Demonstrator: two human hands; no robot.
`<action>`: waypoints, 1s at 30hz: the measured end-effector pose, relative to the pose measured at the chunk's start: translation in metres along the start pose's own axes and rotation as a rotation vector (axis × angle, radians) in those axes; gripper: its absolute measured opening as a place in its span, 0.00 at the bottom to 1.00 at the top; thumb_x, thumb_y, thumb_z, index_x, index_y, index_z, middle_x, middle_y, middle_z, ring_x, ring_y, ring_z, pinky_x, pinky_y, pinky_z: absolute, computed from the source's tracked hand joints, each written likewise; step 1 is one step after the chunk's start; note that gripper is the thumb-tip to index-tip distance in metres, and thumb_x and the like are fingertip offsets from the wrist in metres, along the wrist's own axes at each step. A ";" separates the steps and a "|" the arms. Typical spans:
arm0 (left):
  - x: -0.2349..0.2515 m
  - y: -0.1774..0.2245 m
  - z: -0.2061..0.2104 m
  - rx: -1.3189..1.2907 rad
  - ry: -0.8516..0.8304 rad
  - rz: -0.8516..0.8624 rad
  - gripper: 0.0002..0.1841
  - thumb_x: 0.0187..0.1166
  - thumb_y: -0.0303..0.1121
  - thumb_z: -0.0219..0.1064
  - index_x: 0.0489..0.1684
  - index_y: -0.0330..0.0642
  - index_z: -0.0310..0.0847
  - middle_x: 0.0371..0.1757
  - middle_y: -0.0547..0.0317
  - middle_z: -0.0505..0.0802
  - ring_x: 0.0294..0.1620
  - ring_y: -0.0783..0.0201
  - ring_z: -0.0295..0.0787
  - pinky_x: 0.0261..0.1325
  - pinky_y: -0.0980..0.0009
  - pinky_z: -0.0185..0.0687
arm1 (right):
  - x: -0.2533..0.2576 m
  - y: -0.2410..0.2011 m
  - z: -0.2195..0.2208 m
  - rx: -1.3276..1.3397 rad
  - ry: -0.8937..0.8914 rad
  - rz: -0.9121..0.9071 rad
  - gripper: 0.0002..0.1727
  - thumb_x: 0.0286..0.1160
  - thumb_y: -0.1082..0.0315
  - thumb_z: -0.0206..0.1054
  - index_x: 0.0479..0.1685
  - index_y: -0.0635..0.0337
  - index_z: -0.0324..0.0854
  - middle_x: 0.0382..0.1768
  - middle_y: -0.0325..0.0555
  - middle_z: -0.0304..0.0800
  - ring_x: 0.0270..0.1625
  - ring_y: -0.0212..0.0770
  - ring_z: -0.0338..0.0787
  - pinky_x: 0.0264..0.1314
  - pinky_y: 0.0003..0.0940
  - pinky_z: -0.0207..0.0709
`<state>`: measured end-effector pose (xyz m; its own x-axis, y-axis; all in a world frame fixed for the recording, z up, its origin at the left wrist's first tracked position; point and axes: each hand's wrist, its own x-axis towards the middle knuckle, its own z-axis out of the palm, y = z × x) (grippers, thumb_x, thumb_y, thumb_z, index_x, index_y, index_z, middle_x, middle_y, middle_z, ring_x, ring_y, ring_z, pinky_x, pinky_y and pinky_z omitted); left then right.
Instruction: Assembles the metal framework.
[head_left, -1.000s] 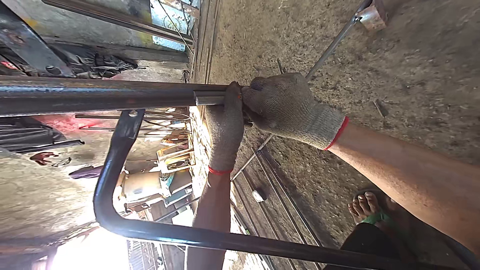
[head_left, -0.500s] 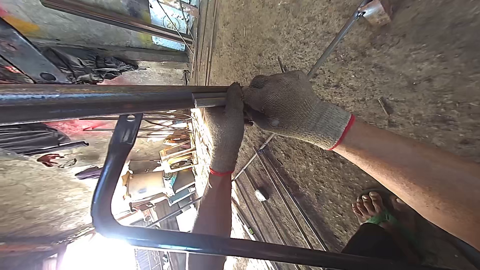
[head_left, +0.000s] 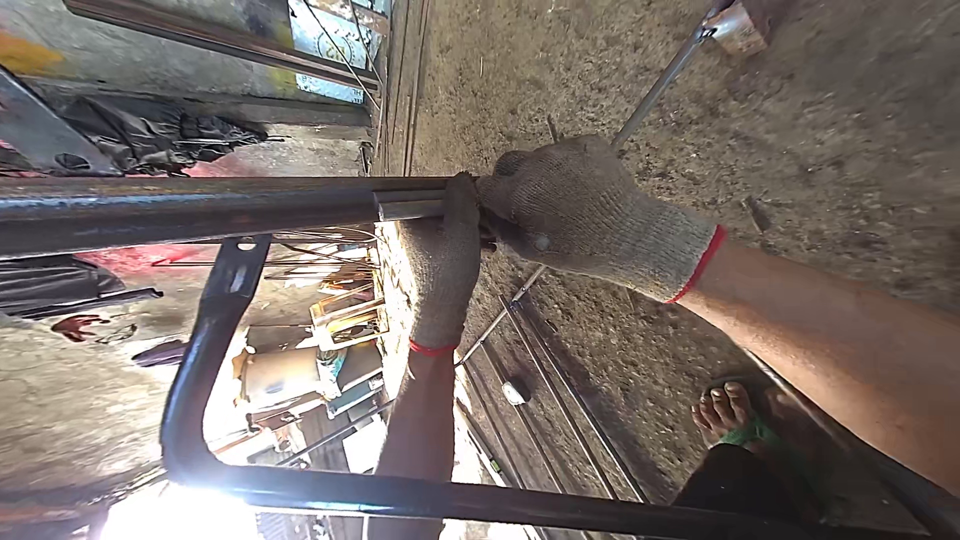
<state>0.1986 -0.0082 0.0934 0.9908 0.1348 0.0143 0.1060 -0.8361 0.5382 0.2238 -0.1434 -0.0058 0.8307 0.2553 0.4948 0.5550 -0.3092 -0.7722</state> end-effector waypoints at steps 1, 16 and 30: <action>0.000 0.001 0.000 -0.014 -0.023 -0.009 0.17 0.86 0.50 0.64 0.60 0.50 0.77 0.30 0.61 0.91 0.20 0.64 0.88 0.21 0.67 0.89 | -0.001 0.003 -0.011 -0.003 -0.017 0.009 0.13 0.77 0.54 0.61 0.37 0.51 0.86 0.31 0.47 0.85 0.32 0.53 0.87 0.25 0.53 0.73; 0.011 0.018 0.009 -0.121 -0.030 -0.106 0.13 0.85 0.43 0.62 0.46 0.41 0.80 0.25 0.58 0.94 0.20 0.59 0.94 0.24 0.60 0.95 | -0.106 0.019 -0.186 -0.335 -0.278 0.500 0.14 0.79 0.49 0.64 0.36 0.44 0.90 0.24 0.43 0.85 0.27 0.51 0.86 0.24 0.59 0.71; 0.018 0.007 -0.001 0.036 -0.072 -0.110 0.20 0.81 0.52 0.61 0.32 0.46 0.85 0.25 0.62 0.93 0.23 0.64 0.93 0.32 0.55 0.94 | -0.266 -0.004 -0.142 -0.631 -0.831 1.077 0.56 0.75 0.50 0.70 0.97 0.57 0.35 0.57 0.69 0.87 0.54 0.72 0.90 0.55 0.72 0.81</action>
<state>0.2175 -0.0109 0.0987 0.9764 0.1888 -0.1045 0.2156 -0.8371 0.5027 0.0065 -0.3397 -0.0779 0.7014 0.0212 -0.7125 -0.1822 -0.9610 -0.2080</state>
